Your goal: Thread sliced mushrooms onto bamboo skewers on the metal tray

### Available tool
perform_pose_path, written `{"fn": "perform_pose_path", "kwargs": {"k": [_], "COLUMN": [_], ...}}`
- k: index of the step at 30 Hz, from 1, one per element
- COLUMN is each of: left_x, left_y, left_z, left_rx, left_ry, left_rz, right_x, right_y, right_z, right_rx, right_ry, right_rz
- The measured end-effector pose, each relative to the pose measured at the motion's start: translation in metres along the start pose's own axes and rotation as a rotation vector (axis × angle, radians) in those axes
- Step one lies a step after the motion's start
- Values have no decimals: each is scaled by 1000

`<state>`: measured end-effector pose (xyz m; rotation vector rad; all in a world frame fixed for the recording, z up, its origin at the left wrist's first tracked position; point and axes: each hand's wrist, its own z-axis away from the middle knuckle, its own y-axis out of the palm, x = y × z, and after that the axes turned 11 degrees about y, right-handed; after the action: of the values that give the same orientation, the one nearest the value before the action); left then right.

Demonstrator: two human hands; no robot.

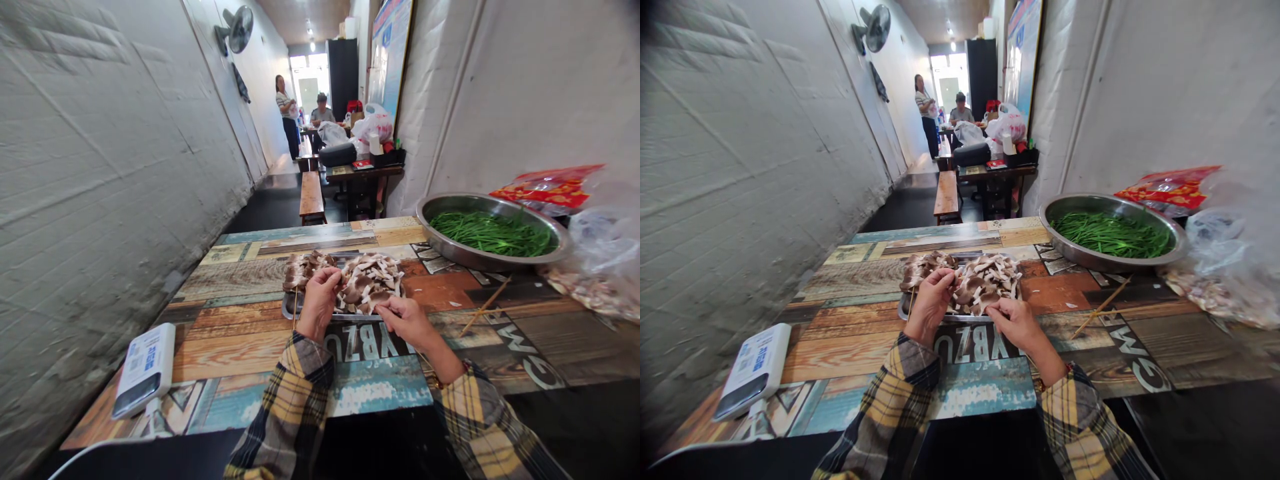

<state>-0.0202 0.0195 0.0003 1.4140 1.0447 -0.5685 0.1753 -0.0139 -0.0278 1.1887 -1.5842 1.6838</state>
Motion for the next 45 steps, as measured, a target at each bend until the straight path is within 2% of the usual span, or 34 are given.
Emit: {"fn": "perform_pose_path", "kwargs": {"k": [22, 30, 34, 40, 45], "left_x": [1, -4, -4, -3, 6], "left_y": [-9, -10, -6, -5, -4], "left_z": [-4, -2, 0, 1, 2], "left_rx": [102, 221, 239, 114, 165], "left_ry": [103, 116, 107, -4, -6], "left_rz": [-330, -430, -368, -78, -158], "right_x": [0, -3, -4, -17, -17], "right_y": [-1, 1, 5, 11, 10], "right_z": [0, -1, -3, -5, -4], "right_rx": [-28, -24, -53, -35, 15], "right_ry": [-17, -35, -48, 16, 17], "right_rz": [8, -13, -2, -130, -148]}}
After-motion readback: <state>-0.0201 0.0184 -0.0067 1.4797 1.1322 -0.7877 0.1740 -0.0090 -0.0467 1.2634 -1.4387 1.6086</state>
